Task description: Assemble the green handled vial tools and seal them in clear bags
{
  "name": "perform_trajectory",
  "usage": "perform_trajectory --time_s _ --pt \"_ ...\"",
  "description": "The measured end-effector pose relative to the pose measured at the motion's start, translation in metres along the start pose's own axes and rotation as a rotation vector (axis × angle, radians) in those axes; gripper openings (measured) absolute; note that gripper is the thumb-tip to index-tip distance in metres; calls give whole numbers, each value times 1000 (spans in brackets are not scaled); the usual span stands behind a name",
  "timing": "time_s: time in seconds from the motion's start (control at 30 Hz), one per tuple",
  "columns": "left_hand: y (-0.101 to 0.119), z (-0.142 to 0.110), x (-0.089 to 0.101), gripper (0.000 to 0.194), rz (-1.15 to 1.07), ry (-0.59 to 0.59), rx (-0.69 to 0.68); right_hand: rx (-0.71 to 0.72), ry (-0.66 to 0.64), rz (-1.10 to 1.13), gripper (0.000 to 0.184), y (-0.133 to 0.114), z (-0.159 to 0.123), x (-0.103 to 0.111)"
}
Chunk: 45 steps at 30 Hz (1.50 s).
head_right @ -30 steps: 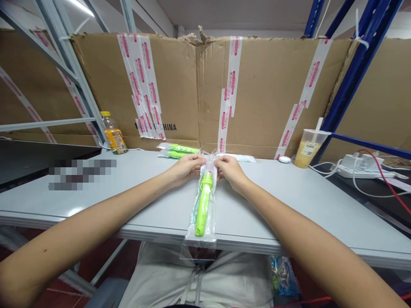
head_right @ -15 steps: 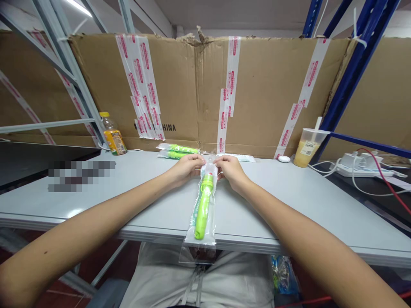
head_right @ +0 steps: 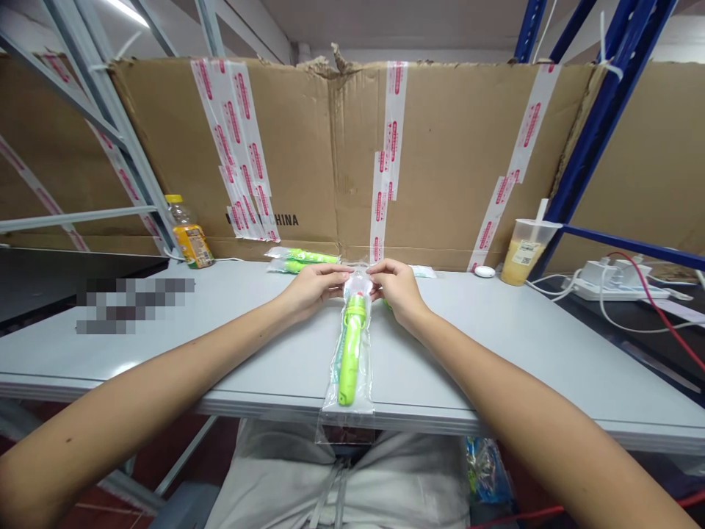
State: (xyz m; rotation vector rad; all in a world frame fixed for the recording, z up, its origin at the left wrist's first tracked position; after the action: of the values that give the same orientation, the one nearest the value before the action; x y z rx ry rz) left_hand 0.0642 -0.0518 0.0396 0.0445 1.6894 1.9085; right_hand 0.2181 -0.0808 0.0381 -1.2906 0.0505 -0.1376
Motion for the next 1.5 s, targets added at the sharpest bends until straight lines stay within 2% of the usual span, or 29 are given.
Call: perform_trajectory --time_s 0.23,0.5,0.8,1.1,1.23,1.33,1.4,1.5 --pt "4 2 -1 26 -42 -9 -39 74 2 22 8 -9 1 1" --pt "7 3 -2 23 1 -36 -93 104 -33 57 5 -4 5 2" --pt "10 2 -6 2 84 -90 -141 129 -133 86 8 -6 2 -2" --pt "17 -4 -7 13 86 -130 -173 87 -173 103 15 -12 -2 -2" --pt "16 -3 -6 21 118 -119 -185 19 -180 189 35 -7 -5 -6" --pt "13 -1 -3 26 118 -110 -180 -57 -252 148 39 -3 -9 -13" --pt "12 0 -2 29 101 -104 -165 -55 -305 107 39 -3 -12 -16" --pt "11 1 -3 33 45 -111 -133 0 -294 98 39 -7 -11 -14"
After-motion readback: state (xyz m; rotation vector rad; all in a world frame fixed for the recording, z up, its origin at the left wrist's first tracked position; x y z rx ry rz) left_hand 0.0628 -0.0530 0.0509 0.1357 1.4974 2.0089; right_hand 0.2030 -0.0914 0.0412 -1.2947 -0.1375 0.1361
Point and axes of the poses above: each hand's wrist, its own z-axis towards the middle knuckle, its own x-axis out of the back of the hand, y = z × x, the point moved 8 cm from there along z, towards the middle knuckle, and after that the axes turned 13 degrees about -z, right-handed, at the moved point
